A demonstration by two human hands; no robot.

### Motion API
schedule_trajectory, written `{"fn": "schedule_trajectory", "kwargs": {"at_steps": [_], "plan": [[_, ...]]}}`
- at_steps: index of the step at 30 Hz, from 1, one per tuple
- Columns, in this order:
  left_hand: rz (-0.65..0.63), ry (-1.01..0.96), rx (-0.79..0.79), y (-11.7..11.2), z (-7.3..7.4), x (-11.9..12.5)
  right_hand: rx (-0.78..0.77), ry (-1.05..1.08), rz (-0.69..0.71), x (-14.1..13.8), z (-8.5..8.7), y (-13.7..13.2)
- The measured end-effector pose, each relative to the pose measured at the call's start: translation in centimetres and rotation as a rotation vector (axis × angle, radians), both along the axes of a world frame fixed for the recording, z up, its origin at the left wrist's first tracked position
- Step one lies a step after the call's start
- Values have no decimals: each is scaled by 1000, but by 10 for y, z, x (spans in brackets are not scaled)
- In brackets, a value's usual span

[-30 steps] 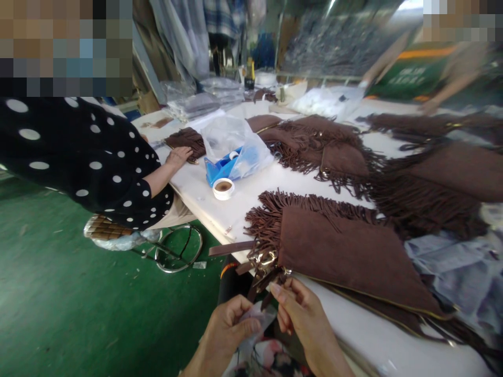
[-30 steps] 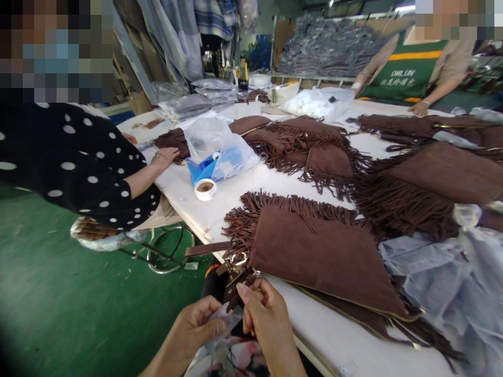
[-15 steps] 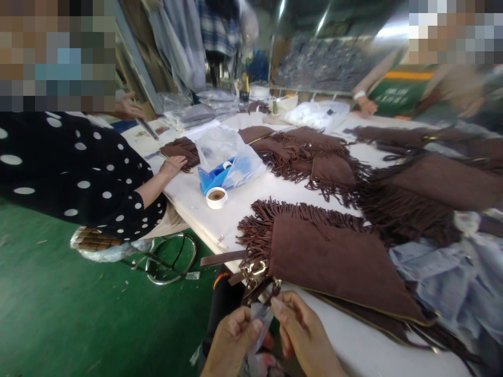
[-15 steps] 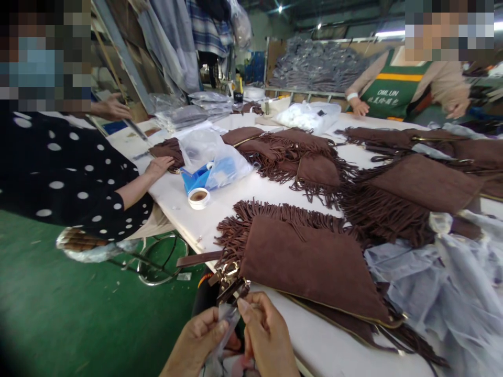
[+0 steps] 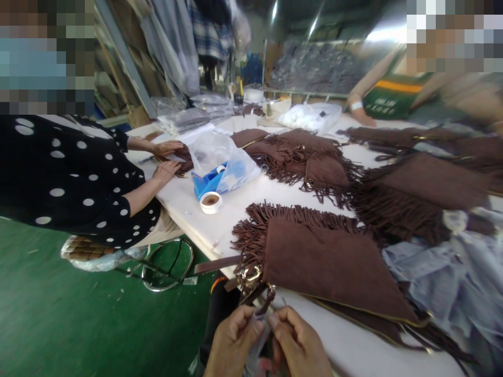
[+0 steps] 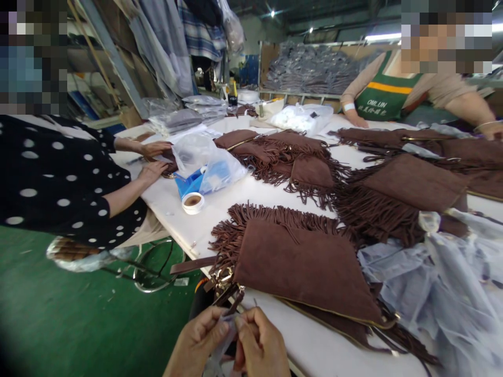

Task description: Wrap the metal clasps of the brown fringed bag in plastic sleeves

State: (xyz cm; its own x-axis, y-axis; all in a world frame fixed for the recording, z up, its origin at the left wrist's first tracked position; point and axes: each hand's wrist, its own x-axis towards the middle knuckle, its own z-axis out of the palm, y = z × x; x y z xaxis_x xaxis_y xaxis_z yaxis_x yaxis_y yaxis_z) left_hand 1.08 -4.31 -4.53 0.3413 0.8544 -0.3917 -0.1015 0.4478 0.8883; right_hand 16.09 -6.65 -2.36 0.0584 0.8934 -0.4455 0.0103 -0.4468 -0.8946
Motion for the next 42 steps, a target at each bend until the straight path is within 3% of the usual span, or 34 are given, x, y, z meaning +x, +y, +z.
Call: {"fn": "schedule_trajectory", "kwargs": {"at_steps": [5, 11, 17, 27, 33, 37, 42], "plan": [[7, 18, 46, 0, 1, -6, -10, 40, -25, 3, -3, 2], [-68, -41, -69, 0, -5, -9, 17, 14, -16, 8, 4, 9], [-63, -59, -96, 3, -9, -5, 29, -95, -1, 11, 9, 18], [13, 75, 107, 15, 23, 5, 18, 93, -216, 4, 2, 15], [60, 7, 71, 18, 21, 17, 17, 114, -256, 1, 5, 14], [-21, -54, 90, 27, 21, 19, 43, 138, -337, 0, 6, 17], [9, 120, 222, 33, 29, 20, 29, 190, -392, -2, 9, 19]]}}
